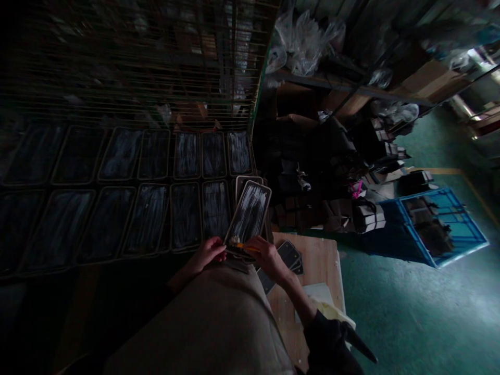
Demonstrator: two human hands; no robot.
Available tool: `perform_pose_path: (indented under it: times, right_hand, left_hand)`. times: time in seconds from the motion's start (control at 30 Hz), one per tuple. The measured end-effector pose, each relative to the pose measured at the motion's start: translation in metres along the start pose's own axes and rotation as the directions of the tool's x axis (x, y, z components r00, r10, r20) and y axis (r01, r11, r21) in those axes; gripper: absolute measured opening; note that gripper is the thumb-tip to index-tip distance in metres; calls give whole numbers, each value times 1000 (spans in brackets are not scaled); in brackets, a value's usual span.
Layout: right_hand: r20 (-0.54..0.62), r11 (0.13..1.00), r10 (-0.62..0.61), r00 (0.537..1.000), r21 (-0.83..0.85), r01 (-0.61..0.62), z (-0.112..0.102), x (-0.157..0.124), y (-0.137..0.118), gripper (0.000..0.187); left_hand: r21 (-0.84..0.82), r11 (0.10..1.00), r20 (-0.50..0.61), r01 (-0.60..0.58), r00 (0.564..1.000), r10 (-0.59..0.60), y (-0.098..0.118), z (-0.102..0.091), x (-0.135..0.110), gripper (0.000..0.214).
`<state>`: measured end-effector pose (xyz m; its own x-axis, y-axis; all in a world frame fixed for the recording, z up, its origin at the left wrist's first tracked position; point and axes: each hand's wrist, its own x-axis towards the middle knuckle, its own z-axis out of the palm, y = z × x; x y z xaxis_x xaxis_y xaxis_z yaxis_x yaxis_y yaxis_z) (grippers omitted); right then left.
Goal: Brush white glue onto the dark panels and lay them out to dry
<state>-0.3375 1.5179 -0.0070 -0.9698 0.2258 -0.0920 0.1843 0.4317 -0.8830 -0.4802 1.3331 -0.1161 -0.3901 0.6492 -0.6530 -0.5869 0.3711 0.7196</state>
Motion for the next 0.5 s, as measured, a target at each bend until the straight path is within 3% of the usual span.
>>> perform_pose_path:
  times: [0.1,0.2,0.33,0.43,0.5]
  right_hand:
    - [28,994,87,996,66,-89,-10,-7,9,19]
    - [-131,991,121,984,71,-113,-24,1,27,21]
    - [-413,988,-40,910,-153,-26,-44,32,44,19]
    - [-475,964,-150,867,-264,22,-53,57,47,20]
    - [-464,949,-199,863,-311,52,-55,69,48,22]
  left_hand:
    - [5,1000,15,-6,1000,6,0,1,-1,33]
    - [12,1000,9,-14,1000,14,0,2,-2,33]
    - [28,999,-3,-30,1000,30,0,4,-3,34]
    - [44,999,-22,-12,1000,13,0,5,-4,34]
    - [55,998,-25,-5,1000,6,0,5,-4,32]
